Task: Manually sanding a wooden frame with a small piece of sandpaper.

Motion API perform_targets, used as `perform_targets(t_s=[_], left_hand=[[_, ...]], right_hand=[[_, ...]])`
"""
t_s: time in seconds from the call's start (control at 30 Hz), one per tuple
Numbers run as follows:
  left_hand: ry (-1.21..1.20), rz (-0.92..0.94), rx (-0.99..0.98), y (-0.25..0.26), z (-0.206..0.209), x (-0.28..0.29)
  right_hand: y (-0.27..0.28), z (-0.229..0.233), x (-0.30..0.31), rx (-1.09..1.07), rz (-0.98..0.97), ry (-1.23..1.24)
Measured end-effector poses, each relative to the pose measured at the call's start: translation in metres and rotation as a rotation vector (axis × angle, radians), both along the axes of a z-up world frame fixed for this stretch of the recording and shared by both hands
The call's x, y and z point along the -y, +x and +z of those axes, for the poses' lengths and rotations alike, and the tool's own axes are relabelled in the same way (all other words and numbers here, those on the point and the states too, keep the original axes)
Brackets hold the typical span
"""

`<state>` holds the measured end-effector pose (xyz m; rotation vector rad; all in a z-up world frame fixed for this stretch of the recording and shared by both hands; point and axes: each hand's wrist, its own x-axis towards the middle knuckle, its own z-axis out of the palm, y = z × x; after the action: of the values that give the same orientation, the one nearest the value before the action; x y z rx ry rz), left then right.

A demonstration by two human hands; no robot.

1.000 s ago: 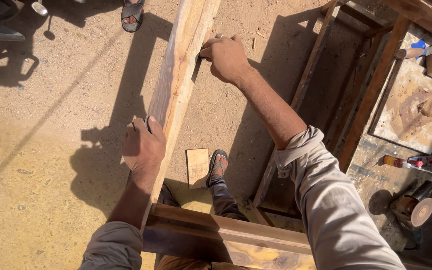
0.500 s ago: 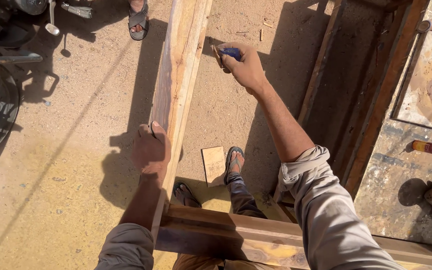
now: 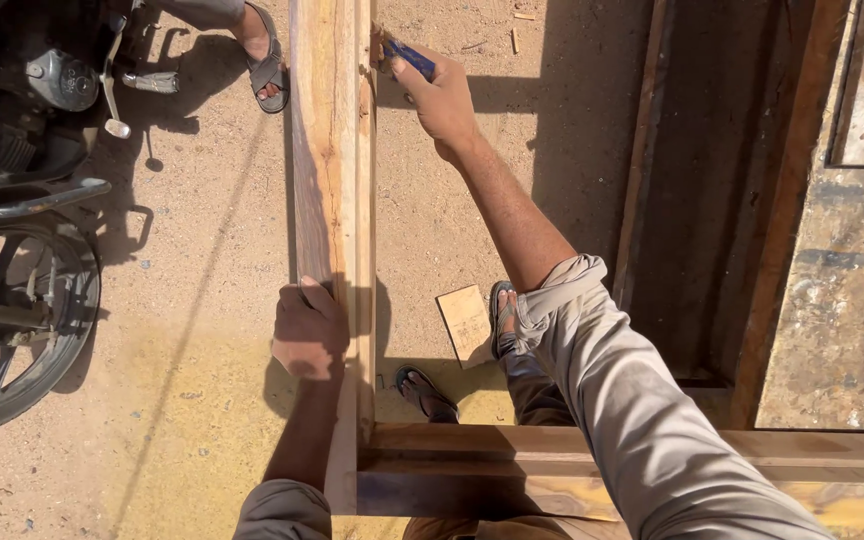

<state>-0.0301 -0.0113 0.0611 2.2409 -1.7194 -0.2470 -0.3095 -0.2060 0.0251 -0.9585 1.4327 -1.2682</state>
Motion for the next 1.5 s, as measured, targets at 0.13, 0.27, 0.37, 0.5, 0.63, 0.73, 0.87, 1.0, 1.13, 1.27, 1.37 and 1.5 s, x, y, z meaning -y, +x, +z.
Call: perform_targets(t_s=[0.13,0.27,0.37,0.5,0.63,0.73,0.87,1.0,1.13,1.27,1.37,1.5], left_hand=[[0.066,-0.015,-0.153,0.001,0.007,0.001],[0.089,-0.05,-0.198,0.0,0.023,0.004],[0.202,-0.008,-0.204,0.0,0.025,0.007],[0.222,-0.021,-0.202,0.002,0.016,0.005],[0.232,-0.02,-0.195,0.001,0.02,0.003],[0.187,-0.024,-0.164,0.0,0.011,0.003],[0.192,0.012,-0.141,0.004,0.005,-0.003],[-0.223,-0.472,0.272,0.026,-0.039,-0.013],[0.052,-0.028,0.044,0.011,-0.026,-0.008],[0.099,-0.026,0.139,0.018,-0.062,-0.008],[0.139,0.015,-0.016,0.015,-0.04,-0.006],[0.143,-0.038,-0.045,0.009,-0.004,0.0]], right_hand=[[0.011,-0.029,0.018,-0.075,-0.01,-0.09],[0.016,-0.028,0.018,-0.175,0.025,-0.148],[0.018,-0.025,0.007,-0.203,0.055,-0.153],[0.028,-0.014,-0.016,-0.205,0.07,-0.121],[0.042,-0.015,-0.037,-0.17,0.054,-0.112],[0.044,-0.009,-0.049,-0.159,0.062,-0.056],[0.039,0.001,-0.067,-0.155,0.166,-0.045],[0.014,0.017,-0.068,-0.145,0.191,0.008],[-0.006,0.03,-0.057,0.0,0.063,0.042],[-0.015,0.014,-0.041,-0.06,0.112,0.003],[-0.02,0.0,-0.031,-0.295,0.226,-0.133],[-0.023,0.021,-0.023,-0.672,0.424,-0.484]])
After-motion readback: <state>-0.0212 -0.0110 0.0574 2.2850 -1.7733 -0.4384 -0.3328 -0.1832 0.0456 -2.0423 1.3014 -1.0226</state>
